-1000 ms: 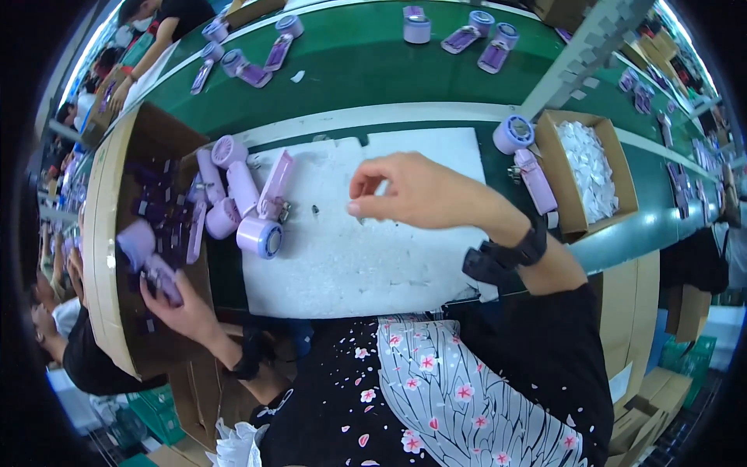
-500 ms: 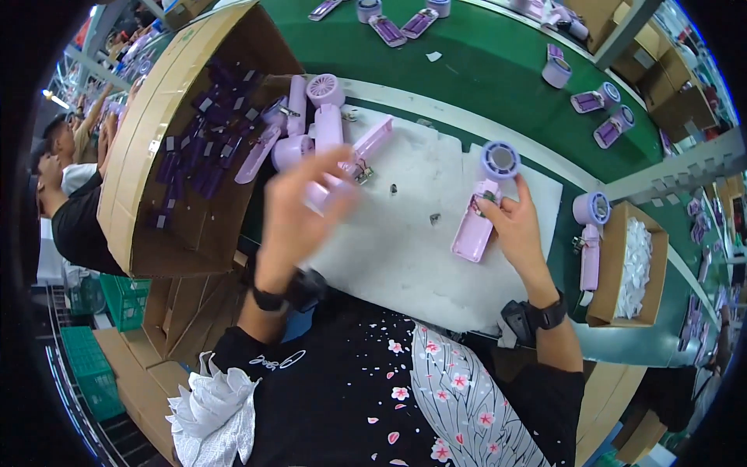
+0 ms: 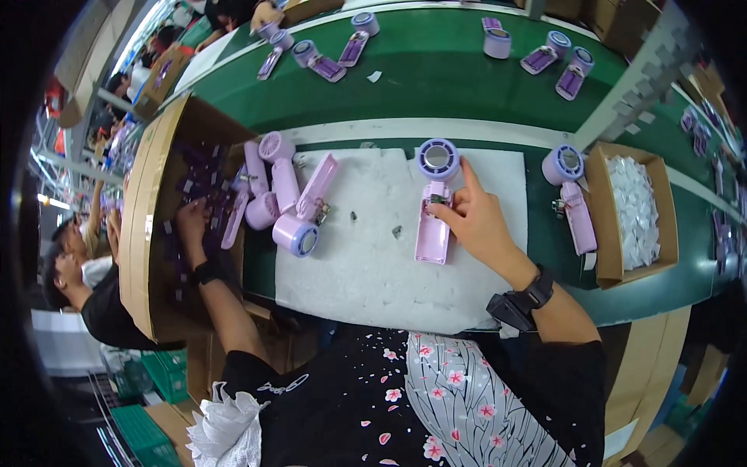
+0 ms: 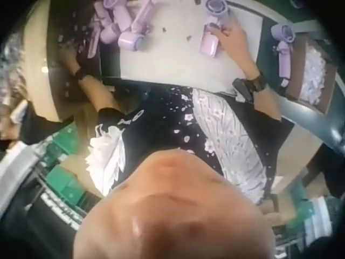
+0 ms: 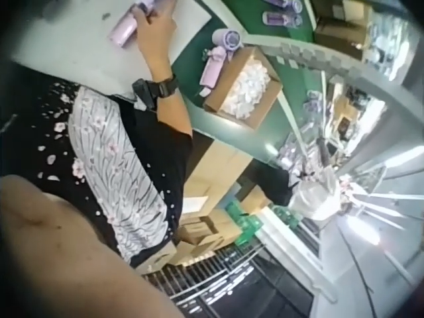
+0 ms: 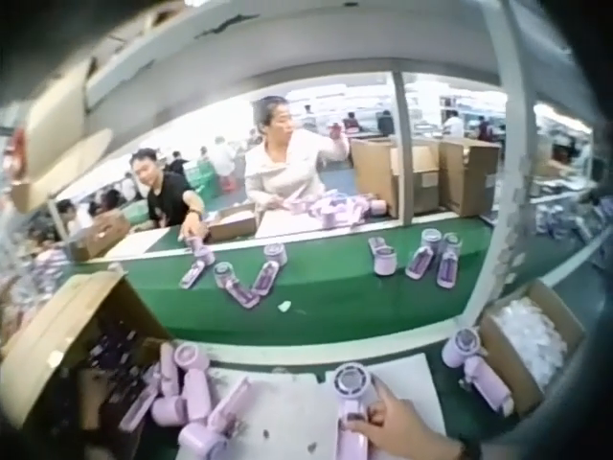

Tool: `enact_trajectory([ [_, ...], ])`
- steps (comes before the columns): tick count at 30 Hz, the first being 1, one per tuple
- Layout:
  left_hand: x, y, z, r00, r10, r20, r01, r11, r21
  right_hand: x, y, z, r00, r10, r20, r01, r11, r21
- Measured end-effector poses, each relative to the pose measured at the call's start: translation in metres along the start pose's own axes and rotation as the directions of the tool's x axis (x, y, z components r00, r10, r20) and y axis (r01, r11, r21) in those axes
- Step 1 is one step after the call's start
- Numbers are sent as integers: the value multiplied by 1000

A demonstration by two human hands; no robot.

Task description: The person picks up a fan housing and a circuit board by hand, then connects a battery pack to the board. They place the board and battery into the housing, press the power button to test the fan, and set the assembly aside before reaching for another fan housing.

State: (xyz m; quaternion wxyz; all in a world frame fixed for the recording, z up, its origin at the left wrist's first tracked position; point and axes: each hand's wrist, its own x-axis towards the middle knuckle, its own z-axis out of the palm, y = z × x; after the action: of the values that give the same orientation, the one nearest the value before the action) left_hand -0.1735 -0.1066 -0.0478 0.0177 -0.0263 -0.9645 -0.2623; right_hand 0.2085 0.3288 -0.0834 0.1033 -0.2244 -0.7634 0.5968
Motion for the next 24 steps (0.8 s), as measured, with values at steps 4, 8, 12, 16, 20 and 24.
enact_trajectory([
  [4,1,-8,-29,951,23,-308,-98,968,-230,0,4,15,983,-147,-107,133,984,-122],
  [8,-81,101,-12,763,357,-539,-484,868,-111,-10,-7,11,913,-301,-277,196,916,-350],
  [12,-163,178,-2,596,672,-439,-744,668,13,-4,-12,20,620,-751,-229,552,624,-553],
  [16,-220,222,30,547,835,48,-597,430,-677,-2,-25,27,433,-883,-179,663,447,-601],
  [20,-235,263,63,372,862,345,-412,486,-771,-2,-16,22,432,-892,-132,738,434,-517],
  [24,-233,267,104,460,821,337,-377,524,-763,-5,-5,17,743,-628,-231,551,770,-321],
])
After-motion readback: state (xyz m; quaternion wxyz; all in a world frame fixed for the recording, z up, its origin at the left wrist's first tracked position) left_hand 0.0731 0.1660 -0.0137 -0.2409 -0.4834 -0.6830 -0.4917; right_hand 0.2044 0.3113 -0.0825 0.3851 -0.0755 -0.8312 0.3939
